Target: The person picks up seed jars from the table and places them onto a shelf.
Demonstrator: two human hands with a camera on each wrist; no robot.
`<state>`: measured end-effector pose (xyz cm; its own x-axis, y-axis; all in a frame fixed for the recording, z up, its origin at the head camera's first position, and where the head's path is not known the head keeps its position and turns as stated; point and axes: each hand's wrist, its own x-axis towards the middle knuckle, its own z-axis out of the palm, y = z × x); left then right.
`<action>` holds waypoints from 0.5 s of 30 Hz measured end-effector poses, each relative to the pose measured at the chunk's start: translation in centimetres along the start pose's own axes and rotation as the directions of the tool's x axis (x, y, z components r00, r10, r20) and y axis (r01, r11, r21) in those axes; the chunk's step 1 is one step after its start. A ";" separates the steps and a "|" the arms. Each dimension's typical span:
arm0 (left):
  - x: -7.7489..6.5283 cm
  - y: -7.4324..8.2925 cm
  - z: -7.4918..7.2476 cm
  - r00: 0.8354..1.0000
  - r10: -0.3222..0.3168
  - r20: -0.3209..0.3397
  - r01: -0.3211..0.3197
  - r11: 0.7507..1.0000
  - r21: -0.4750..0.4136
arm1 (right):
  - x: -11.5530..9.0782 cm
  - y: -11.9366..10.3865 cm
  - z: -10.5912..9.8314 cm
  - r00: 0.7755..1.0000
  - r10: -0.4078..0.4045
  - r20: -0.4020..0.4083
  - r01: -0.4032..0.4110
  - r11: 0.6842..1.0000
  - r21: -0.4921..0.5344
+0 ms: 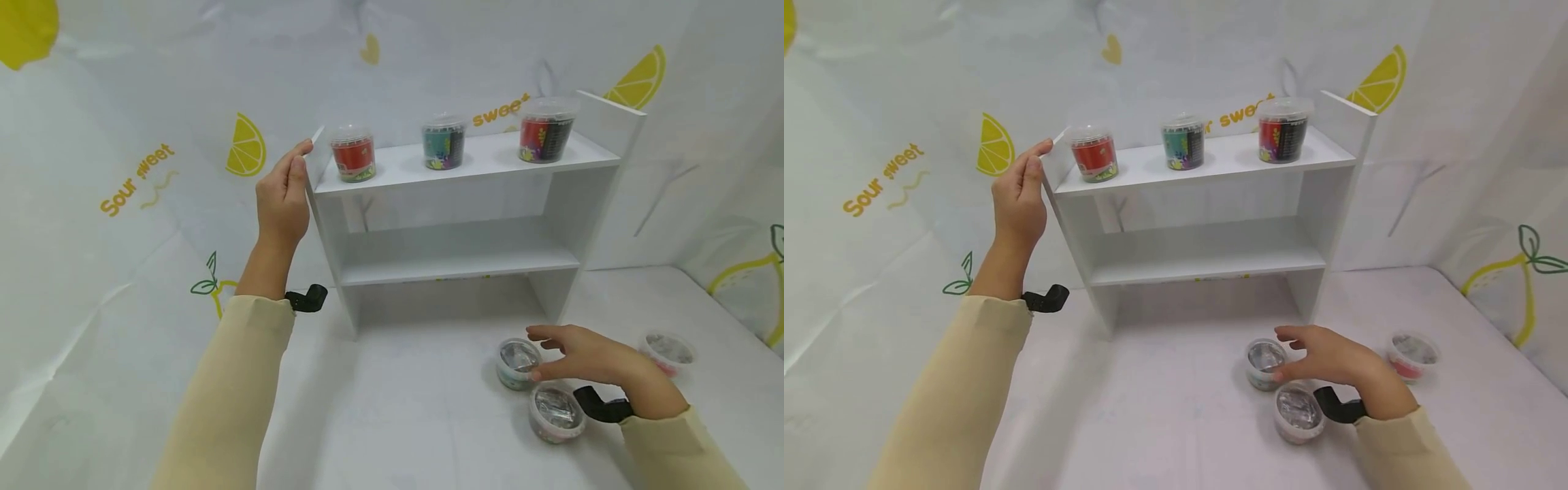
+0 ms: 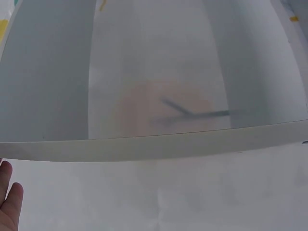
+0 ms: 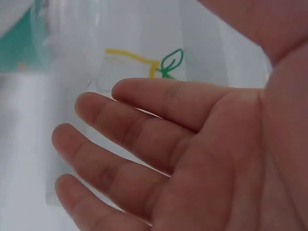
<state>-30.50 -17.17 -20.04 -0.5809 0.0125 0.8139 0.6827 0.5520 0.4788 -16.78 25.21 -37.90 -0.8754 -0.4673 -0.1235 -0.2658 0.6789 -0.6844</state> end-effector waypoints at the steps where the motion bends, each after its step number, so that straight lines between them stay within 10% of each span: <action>1: 0.0 0.0 0.0 1.000 -0.002 0.003 0.002 1.000 -0.001 | 0.0 0.2 0.0 1.000 -0.002 0.006 0.002 1.000 0.007; 8: 0.0 0.2 -0.3 1.000 -0.006 -0.010 0.006 1.000 0.003 | -1.8 2.3 -2.5 0.993 0.046 -0.111 -0.054 0.996 -0.067; 15: 0.2 0.2 -0.4 1.000 -0.008 -0.009 0.008 1.000 -0.011 | -6.1 6.7 -6.9 0.891 0.323 -0.318 -0.395 0.898 -0.193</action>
<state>-30.33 -17.42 -19.68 -0.5825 0.0009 0.8128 0.6830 0.5426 0.4889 -15.97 36.50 -36.77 -0.9946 -0.0168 -0.1025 0.0288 0.9036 -0.4274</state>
